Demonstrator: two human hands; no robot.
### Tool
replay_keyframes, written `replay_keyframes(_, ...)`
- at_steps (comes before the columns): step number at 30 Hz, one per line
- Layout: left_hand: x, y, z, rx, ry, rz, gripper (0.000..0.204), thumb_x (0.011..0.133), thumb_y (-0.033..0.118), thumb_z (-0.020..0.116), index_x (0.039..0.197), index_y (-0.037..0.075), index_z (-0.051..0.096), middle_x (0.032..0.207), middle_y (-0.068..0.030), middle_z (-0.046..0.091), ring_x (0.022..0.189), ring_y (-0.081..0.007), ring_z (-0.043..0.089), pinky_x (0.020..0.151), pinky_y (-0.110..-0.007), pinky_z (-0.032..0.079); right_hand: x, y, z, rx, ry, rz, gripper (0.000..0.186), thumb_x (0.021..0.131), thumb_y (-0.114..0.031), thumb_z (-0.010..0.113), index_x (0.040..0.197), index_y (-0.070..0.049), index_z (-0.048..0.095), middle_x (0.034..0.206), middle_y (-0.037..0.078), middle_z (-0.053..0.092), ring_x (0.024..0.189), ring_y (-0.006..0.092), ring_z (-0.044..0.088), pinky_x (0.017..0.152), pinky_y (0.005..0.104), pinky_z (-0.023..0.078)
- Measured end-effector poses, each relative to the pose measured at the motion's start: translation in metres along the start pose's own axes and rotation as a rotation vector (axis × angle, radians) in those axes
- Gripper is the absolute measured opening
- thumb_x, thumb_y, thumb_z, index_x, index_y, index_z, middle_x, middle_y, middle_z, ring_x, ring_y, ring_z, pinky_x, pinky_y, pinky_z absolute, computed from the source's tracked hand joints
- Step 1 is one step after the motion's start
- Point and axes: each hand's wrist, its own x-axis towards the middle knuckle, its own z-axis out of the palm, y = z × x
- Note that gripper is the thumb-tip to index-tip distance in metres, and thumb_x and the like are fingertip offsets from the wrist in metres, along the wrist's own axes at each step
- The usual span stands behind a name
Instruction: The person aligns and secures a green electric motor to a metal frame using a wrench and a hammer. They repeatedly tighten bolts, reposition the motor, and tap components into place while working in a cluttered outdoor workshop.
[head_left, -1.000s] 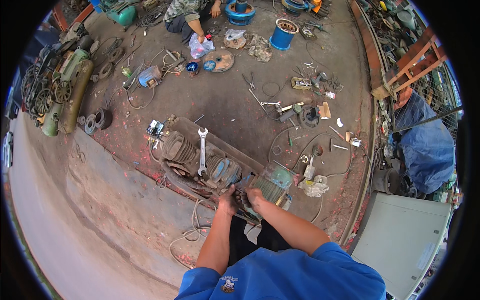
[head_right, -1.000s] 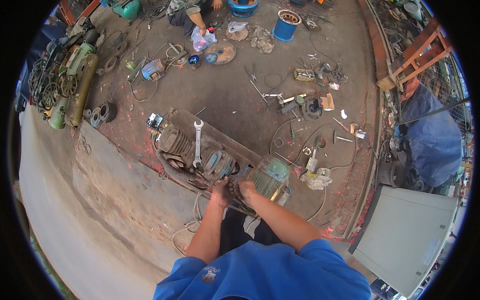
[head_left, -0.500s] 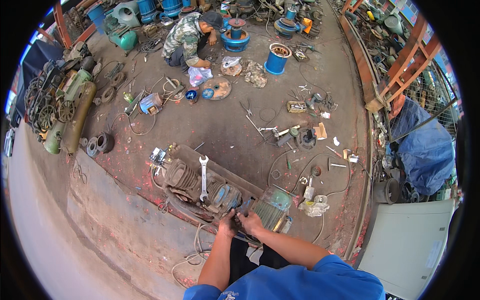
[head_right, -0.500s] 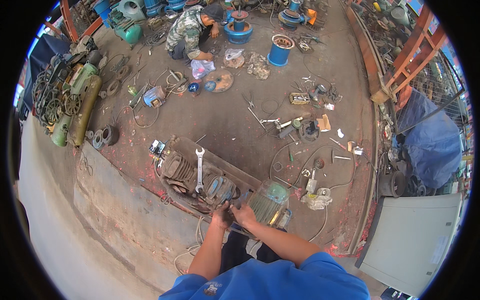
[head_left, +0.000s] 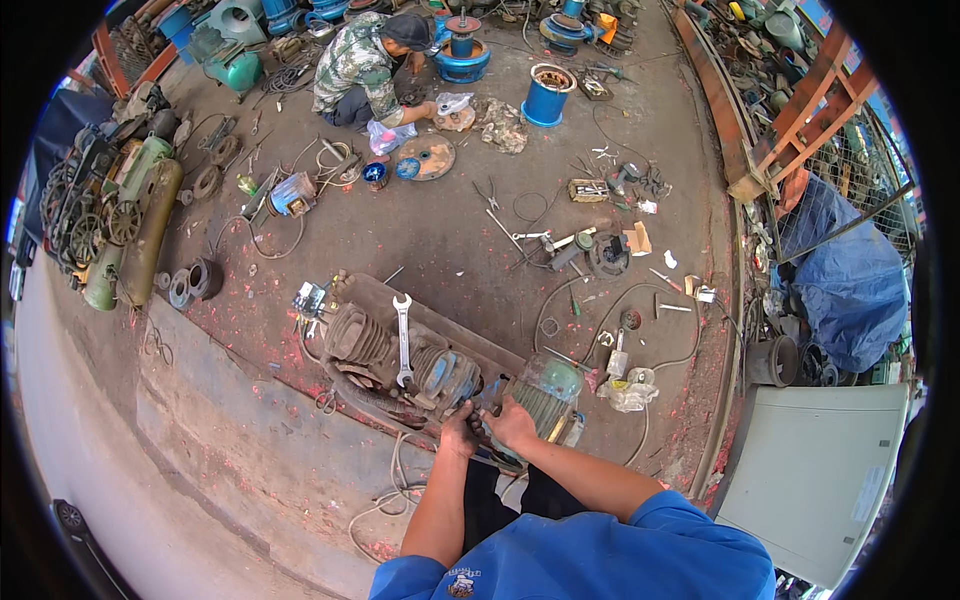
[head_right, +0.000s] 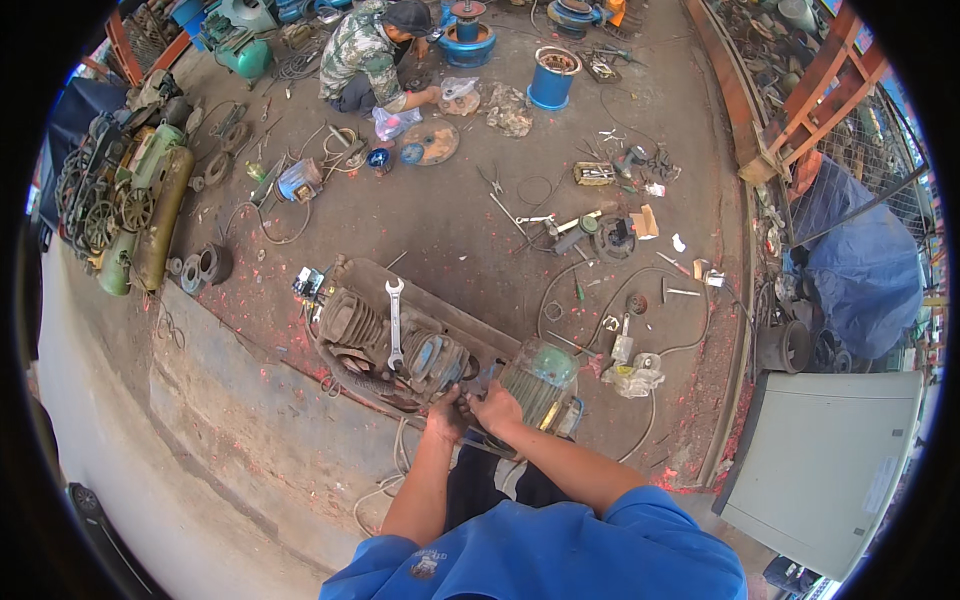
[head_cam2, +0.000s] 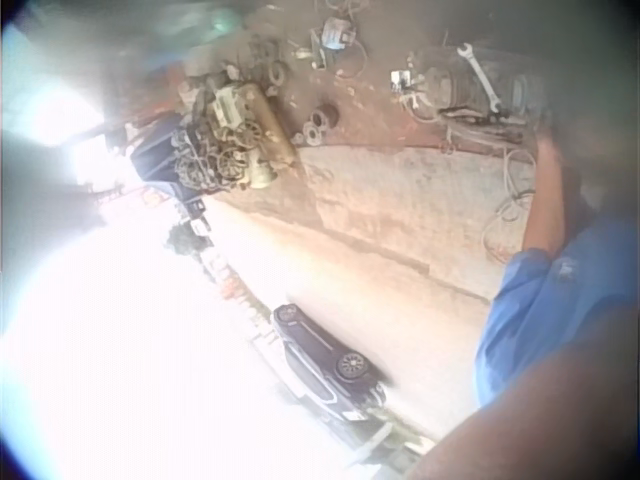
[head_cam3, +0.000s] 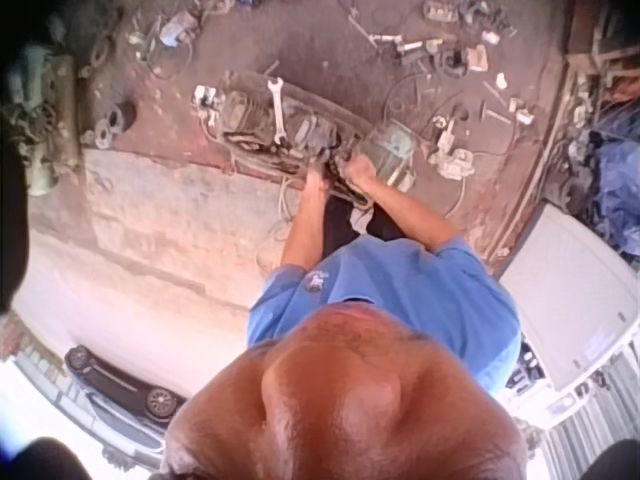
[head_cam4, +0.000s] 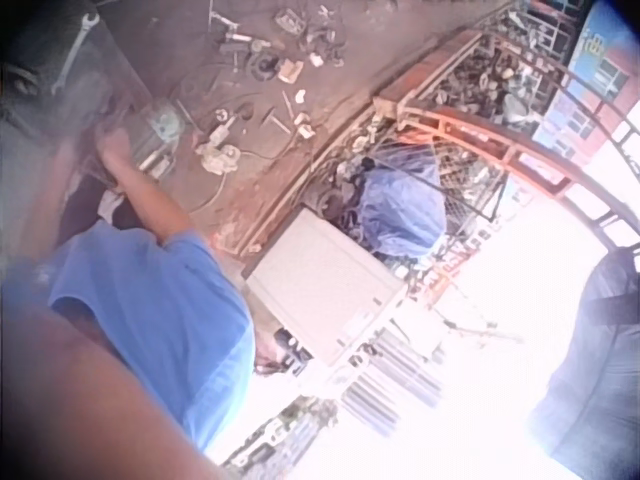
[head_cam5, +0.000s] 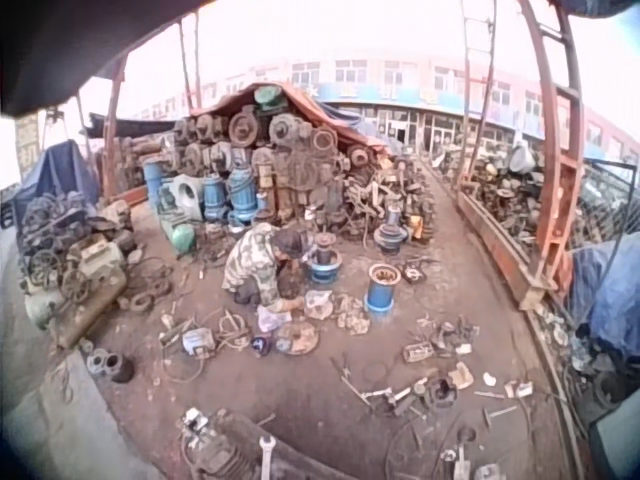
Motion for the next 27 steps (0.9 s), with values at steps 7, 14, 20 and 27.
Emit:
replay_keyframes(7,-0.002,0.001,0.004,0.038,-0.057,-0.054,0.03,0.1,0.036,0.057,0.083,0.011,0.06,0.068,-0.0004,0.056,0.056,-0.0148,0.046,0.052,-0.029,0.037,0.007,0.013,0.038,0.637,-0.237,0.228,0.034,0.099,-0.03,0.057,0.094,0.002,0.067,0.075,0.012,0.066,0.064,0.0253,0.063,0.06,0.0376,0.049)
replay_keyframes(14,0.002,0.005,-0.007,-0.046,0.045,0.105,0.02,0.1,0.029,0.057,0.089,0.012,0.058,0.07,0.0003,0.052,0.061,-0.0135,0.047,0.052,-0.026,0.035,-0.022,-0.027,-0.006,-0.181,0.181,-0.391,0.035,0.093,-0.035,0.062,0.085,-0.001,0.062,0.075,0.017,0.066,0.07,0.0368,0.066,0.067,0.0475,0.051)
replay_keyframes(20,0.012,-0.001,-0.009,-0.088,-0.091,-0.062,0.023,0.099,0.028,0.059,0.082,0.015,0.053,0.067,0.003,0.043,0.058,-0.0113,0.041,0.051,-0.025,0.032,0.002,-0.034,-0.013,0.671,-0.177,0.327,0.03,0.097,-0.022,0.054,0.092,0.005,0.065,0.074,0.016,0.069,0.066,0.025,0.07,0.061,0.039,0.055)
replay_keyframes(27,0.008,-0.001,-0.004,0.001,-0.03,-0.003,0.029,0.099,0.032,0.06,0.076,0.016,0.05,0.063,0.0041,0.042,0.057,-0.0113,0.04,0.052,-0.025,0.032,-0.01,-0.01,-0.016,-0.232,0.205,-0.376,0.038,0.087,-0.036,0.065,0.092,0.002,0.063,0.085,0.019,0.067,0.08,0.0427,0.065,0.077,0.0495,0.053)
